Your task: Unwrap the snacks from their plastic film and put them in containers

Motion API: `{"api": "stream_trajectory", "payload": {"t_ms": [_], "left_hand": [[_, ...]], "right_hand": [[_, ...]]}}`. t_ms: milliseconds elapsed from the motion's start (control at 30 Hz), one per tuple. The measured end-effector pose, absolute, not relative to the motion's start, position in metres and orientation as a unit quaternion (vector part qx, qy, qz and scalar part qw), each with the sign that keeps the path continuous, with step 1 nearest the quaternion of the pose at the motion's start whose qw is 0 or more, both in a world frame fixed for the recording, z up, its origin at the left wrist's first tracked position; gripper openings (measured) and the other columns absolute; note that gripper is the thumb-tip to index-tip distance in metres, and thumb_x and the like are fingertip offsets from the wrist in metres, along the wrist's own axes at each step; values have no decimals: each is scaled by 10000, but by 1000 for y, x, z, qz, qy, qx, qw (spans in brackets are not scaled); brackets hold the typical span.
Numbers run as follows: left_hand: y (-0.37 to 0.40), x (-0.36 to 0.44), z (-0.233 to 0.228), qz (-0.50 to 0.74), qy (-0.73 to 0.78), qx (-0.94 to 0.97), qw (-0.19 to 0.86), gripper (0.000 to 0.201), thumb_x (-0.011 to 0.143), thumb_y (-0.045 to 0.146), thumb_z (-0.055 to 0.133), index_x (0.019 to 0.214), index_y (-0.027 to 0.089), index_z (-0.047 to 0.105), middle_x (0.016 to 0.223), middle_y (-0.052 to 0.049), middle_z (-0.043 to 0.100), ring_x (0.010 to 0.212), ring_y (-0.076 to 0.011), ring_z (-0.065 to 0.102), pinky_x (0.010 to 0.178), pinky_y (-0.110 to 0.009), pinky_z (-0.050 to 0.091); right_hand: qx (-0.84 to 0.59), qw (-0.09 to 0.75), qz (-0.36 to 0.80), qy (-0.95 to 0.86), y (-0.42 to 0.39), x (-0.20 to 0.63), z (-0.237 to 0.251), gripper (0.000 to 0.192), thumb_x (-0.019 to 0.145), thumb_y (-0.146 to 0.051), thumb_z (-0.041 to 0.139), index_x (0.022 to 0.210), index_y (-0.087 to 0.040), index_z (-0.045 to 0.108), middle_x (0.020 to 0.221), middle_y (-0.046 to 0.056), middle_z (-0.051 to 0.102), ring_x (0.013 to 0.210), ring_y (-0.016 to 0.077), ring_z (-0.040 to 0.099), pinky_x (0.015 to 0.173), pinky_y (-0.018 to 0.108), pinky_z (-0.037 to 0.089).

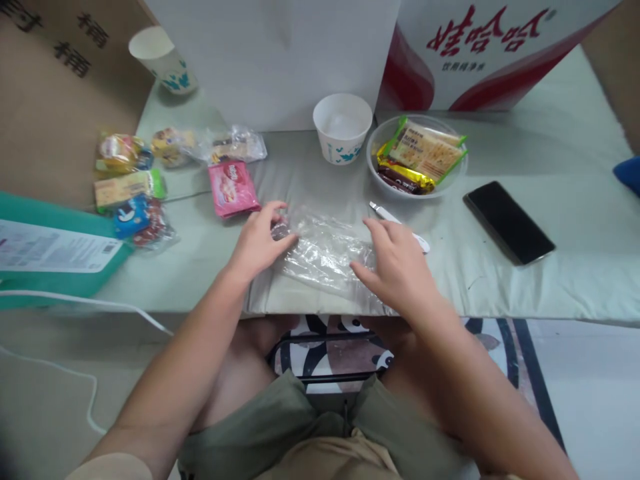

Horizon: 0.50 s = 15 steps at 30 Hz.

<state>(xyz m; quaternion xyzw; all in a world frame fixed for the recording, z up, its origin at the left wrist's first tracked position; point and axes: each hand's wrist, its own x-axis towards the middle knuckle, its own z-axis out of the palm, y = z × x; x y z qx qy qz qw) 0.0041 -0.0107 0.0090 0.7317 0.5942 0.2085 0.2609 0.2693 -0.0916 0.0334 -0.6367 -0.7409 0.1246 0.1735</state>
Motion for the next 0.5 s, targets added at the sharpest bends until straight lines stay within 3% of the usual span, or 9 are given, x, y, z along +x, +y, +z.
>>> {"api": "stream_trajectory", "payload": {"t_ms": [100, 167, 267, 333, 400, 500], "left_hand": [[-11, 4, 10, 245, 509, 741, 363, 444, 788, 117, 690, 1214, 230, 631, 892, -7, 707, 853, -186, 671, 860, -343, 511], [-14, 2, 16, 267, 450, 734, 432, 393, 783, 127, 682, 1158, 237, 637, 831, 21, 670, 782, -150, 657, 809, -307, 516], [-19, -5, 28, 311, 393, 683, 532, 422, 736, 191, 771, 1127, 251, 625, 814, 27, 651, 751, -141, 656, 766, -294, 546], [-18, -13, 34, 357, 378, 619, 589, 604, 632, 254, 882, 1169, 271, 605, 870, 12, 677, 783, -158, 684, 769, -303, 579], [-14, -18, 35, 421, 386, 534, 624, 742, 549, 368, 952, 1194, 281, 596, 986, -28, 713, 900, -193, 723, 815, -314, 609], [-8, -17, 28, 467, 403, 405, 675, 704, 636, 680, 840, 1142, 232, 642, 1156, -118, 731, 1111, -255, 726, 898, -353, 629]], "right_hand": [[-600, 167, 155, -767, -61, 255, 26, 845, 734, -399, 774, 1494, -164, 491, 1368, 220, 630, 1280, 424, 591, 1076, 594, 478], [-582, 150, 183, -778, -47, 249, 27, 821, 705, -375, 796, 1453, -178, 521, 1358, 205, 644, 1258, 414, 604, 1051, 572, 488], [-555, 78, 252, -789, -39, 248, 35, 354, 752, -313, 737, 1084, -210, 670, 1063, 116, 740, 973, 304, 676, 831, 425, 517], [-532, 69, 310, -785, -40, 250, 40, 99, 807, -295, 671, 803, -219, 607, 775, 37, 685, 722, 194, 603, 681, 335, 438], [-530, 134, 379, -747, -44, 251, 41, 218, 843, -336, 635, 704, -222, 512, 639, -8, 591, 605, 135, 503, 606, 295, 367], [-554, 265, 483, -623, -50, 245, 35, 298, 841, -430, 639, 718, -236, 449, 616, -19, 583, 576, 123, 513, 557, 269, 359]]}}
